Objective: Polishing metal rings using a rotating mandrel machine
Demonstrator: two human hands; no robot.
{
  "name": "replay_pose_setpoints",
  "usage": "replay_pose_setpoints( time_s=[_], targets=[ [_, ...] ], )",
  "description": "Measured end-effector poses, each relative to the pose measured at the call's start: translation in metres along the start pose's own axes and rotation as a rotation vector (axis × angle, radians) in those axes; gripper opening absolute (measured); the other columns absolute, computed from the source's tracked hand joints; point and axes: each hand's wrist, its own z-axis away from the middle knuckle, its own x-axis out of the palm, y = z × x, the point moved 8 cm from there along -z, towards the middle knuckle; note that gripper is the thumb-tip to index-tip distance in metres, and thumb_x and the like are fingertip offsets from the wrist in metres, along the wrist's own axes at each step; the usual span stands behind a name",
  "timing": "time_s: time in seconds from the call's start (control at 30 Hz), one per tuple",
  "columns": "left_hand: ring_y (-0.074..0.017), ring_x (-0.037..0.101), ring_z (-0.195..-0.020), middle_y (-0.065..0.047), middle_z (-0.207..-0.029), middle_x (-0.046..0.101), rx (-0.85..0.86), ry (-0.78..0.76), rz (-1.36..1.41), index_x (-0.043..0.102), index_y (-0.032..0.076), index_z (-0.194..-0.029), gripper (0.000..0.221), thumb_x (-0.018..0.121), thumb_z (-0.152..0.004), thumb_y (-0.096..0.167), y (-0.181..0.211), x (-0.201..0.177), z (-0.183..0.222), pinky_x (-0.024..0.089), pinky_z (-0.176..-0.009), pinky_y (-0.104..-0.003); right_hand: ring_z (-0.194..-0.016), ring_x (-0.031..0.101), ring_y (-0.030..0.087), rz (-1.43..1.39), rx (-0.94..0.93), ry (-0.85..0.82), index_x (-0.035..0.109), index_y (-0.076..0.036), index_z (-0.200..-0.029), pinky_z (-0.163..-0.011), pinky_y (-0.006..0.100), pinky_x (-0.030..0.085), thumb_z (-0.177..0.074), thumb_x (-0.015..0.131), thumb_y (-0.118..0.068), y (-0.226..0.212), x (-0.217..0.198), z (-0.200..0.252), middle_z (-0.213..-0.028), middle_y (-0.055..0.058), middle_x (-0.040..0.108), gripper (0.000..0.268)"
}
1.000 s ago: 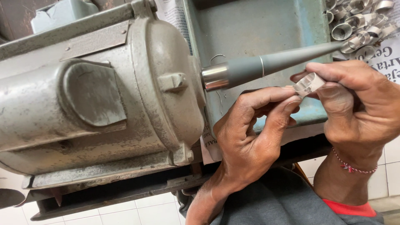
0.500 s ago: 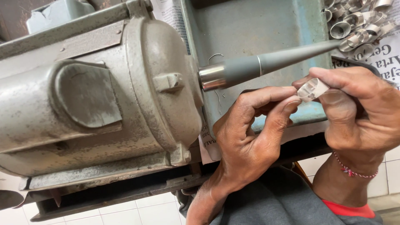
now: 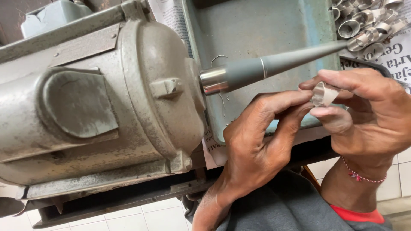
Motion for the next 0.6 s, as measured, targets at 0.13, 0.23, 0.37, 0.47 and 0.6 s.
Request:
replay_pose_setpoints(
  time_s=[0.13,0.23,0.37,0.47,0.6],
  targets=[
    [-0.0226,0.077,-0.11,-0.011,-0.118,0.072,0.015,-0.032,-0.013,0.062,0.004,-0.124,0.019,0.068,-0.107,-0.002,0.002,0.001,-0.003,0.064,-0.1,-0.032,-0.112,0.075,0.042,-0.052,0.178,0.073,0.054,0.02,-0.13,-0.095,0.038,0.064,-0.104,0.063,0.006,0.009,-0.003,0.009,-0.121,0.031,0.059,0.03],
    [-0.0247,0.077,-0.112,-0.013,-0.122,0.073,0.036,-0.065,-0.01,0.061,0.003,-0.126,0.02,0.068,-0.107,-0.002,0.004,0.005,-0.004,0.064,-0.104,-0.033,-0.113,0.073,0.039,-0.098,0.217,0.115,0.052,0.012,-0.132,-0.095,0.035,0.063,-0.1,0.067,-0.003,0.021,-0.012,0.012,-0.126,0.033,0.061,0.038],
    [-0.0242,0.077,-0.107,-0.013,-0.118,0.073,0.044,-0.062,-0.037,0.06,0.002,-0.125,0.019,0.066,-0.107,0.0,0.003,0.009,-0.005,0.063,-0.1,-0.033,-0.098,0.071,0.028,-0.234,0.282,0.144,0.046,0.007,-0.135,-0.093,0.035,0.068,-0.101,0.063,-0.001,0.034,-0.021,0.014,-0.13,0.032,0.06,0.04],
    [-0.0251,0.076,-0.107,-0.014,-0.118,0.073,0.055,-0.062,-0.046,0.06,0.002,-0.125,0.017,0.065,-0.108,0.001,0.003,0.012,-0.006,0.063,-0.1,-0.033,-0.105,0.069,0.025,-0.296,0.374,0.163,0.045,-0.001,-0.137,-0.096,0.037,0.072,-0.1,0.062,0.0,0.043,-0.03,0.017,-0.135,0.028,0.058,0.04],
    [-0.0255,0.076,-0.106,-0.014,-0.118,0.073,0.051,-0.07,-0.065,0.06,0.001,-0.124,0.017,0.064,-0.108,0.002,0.002,0.016,-0.007,0.062,-0.099,-0.033,-0.117,0.062,0.03,-0.37,0.399,0.124,0.039,-0.006,-0.14,-0.099,0.045,0.072,-0.101,0.052,0.003,0.052,-0.036,0.015,-0.149,0.028,0.047,0.042]
  ],
)
